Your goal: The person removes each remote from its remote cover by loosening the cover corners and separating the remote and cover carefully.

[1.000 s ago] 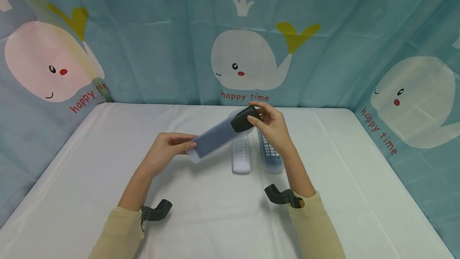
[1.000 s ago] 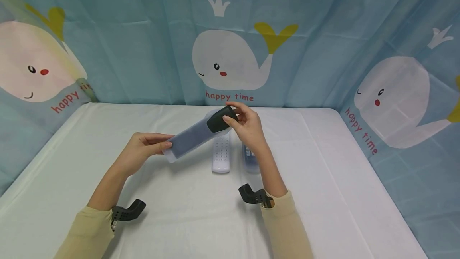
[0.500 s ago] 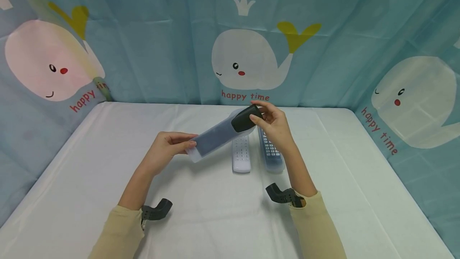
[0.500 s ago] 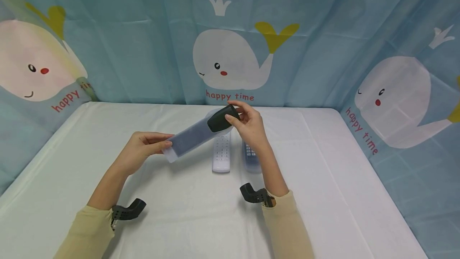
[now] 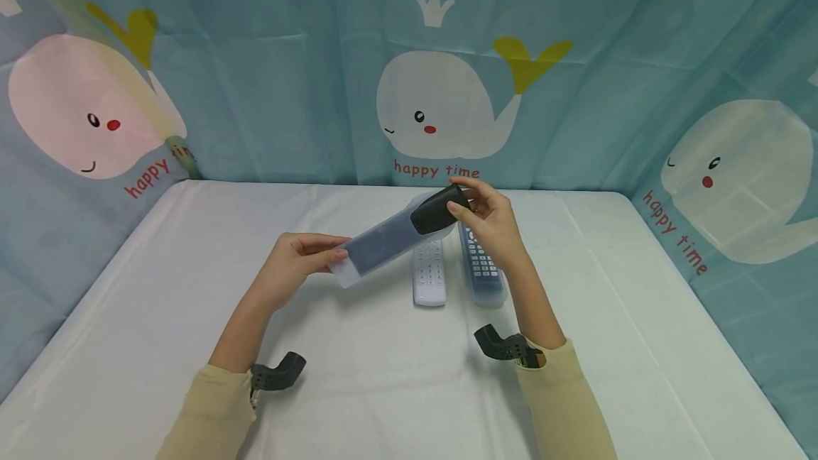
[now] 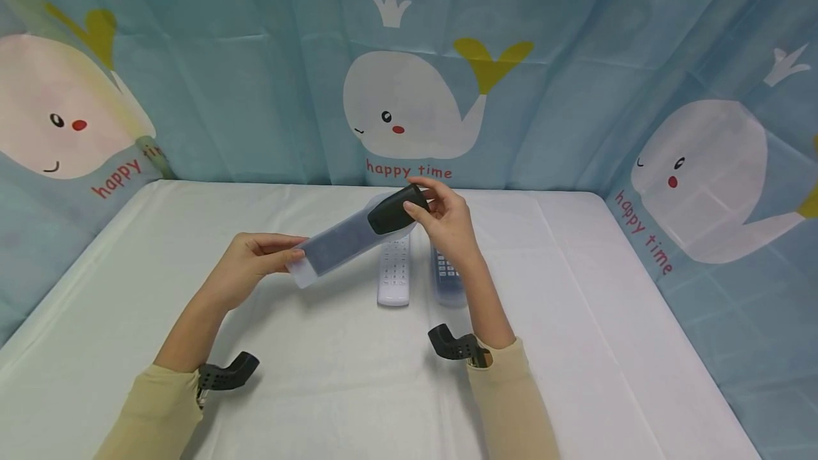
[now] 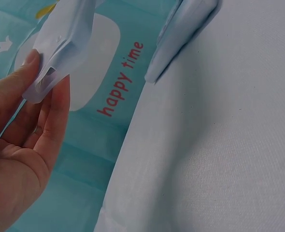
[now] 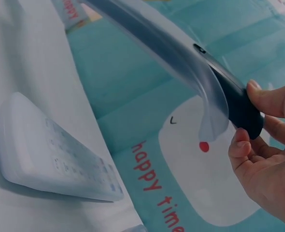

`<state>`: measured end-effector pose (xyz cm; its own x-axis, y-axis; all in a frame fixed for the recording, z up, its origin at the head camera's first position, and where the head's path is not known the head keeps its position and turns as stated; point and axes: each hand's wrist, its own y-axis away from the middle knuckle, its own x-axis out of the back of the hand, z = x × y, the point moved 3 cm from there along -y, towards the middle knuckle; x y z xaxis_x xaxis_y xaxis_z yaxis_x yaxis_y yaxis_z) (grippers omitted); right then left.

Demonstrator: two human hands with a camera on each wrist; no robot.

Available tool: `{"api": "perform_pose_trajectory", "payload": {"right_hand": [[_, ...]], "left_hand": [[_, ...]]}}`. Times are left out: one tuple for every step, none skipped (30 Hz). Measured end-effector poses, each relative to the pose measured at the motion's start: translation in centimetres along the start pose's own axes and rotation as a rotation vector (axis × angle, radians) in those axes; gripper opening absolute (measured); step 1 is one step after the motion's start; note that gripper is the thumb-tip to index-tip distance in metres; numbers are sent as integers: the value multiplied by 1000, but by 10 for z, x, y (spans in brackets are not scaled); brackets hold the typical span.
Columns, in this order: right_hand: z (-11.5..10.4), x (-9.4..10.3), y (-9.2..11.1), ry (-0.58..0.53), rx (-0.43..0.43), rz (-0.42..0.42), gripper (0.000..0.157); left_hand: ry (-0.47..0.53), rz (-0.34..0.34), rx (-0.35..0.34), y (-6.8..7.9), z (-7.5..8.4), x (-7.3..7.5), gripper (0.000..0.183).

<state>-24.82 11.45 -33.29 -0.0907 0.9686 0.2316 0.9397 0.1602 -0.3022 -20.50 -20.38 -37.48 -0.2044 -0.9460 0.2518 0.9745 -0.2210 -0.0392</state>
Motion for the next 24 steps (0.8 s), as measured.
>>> {"api": "perform_pose_trajectory", "payload": {"right_hand": [[0, 0, 0, 1, 0, -1, 45], [-1, 0, 0, 2, 0, -2, 45], [-1, 1, 0, 2, 2, -3, 45], [-1, 1, 0, 4, 4, -3, 45], [-1, 1, 0, 4, 6, -4, 45], [-1, 1, 0, 6, 9, -4, 45], [0, 1, 0, 4, 12, -4, 45], [0, 2, 0, 5, 15, -3, 45], [0, 2, 0, 5, 17, -2, 45], [0, 2, 0, 5, 18, -2, 45], [1, 3, 0, 4, 19, -1, 45], [1, 3, 0, 2, 19, -1, 45], [1, 3, 0, 2, 18, 0, 45], [1, 3, 0, 4, 17, 1, 45], [1, 4, 0, 5, 16, 1, 45], [1, 4, 0, 7, 14, 2, 45], [1, 4, 0, 7, 12, 3, 45], [1, 4, 0, 8, 12, 4, 45], [1, 5, 0, 10, 9, 5, 45], [1, 5, 0, 12, 8, 6, 45], [1, 5, 0, 10, 5, 8, 45], [1, 5, 0, 8, 2, 10, 45], [1, 5, 0, 6, -1, 11, 45], [1, 6, 0, 4, -5, 12, 45]], "left_hand": [[1, 2, 2, 0, 0, 0, 34], [3, 2, 3, 0, 0, 0, 34], [3, 2, 4, 0, 0, 0, 34], [5, 2, 4, 0, 0, 1, 34], [5, 2, 5, 0, 0, 1, 34], [5, 1, 4, 0, 0, 0, 34], [6, 0, 4, 0, 0, 0, 34], [5, 1, 4, 0, 0, 0, 34], [4, 1, 4, 0, 0, 0, 34], [2, 0, 4, 0, 0, 0, 34], [1, 0, 4, 0, 0, 0, 34], [1, 0, 4, -1, 0, 1, 34], [-1, 2, 5, -1, 0, 1, 34], [-2, 3, 6, -1, 0, 1, 34], [-3, 3, 6, -1, 0, 1, 34], [-4, 4, 7, -1, 0, 1, 34], [-4, 4, 7, 0, 0, 1, 33], [-3, 5, 7, 0, 1, 1, 33], [-3, 5, 8, 0, 1, 1, 33], [-3, 5, 8, 0, 1, 1, 33], [-3, 5, 9, 0, 1, 1, 34], [-2, 5, 9, 0, 1, 1, 34], [-3, 5, 10, 0, 1, 2, 34], [-3, 5, 11, 0, 1, 2, 34]]}}
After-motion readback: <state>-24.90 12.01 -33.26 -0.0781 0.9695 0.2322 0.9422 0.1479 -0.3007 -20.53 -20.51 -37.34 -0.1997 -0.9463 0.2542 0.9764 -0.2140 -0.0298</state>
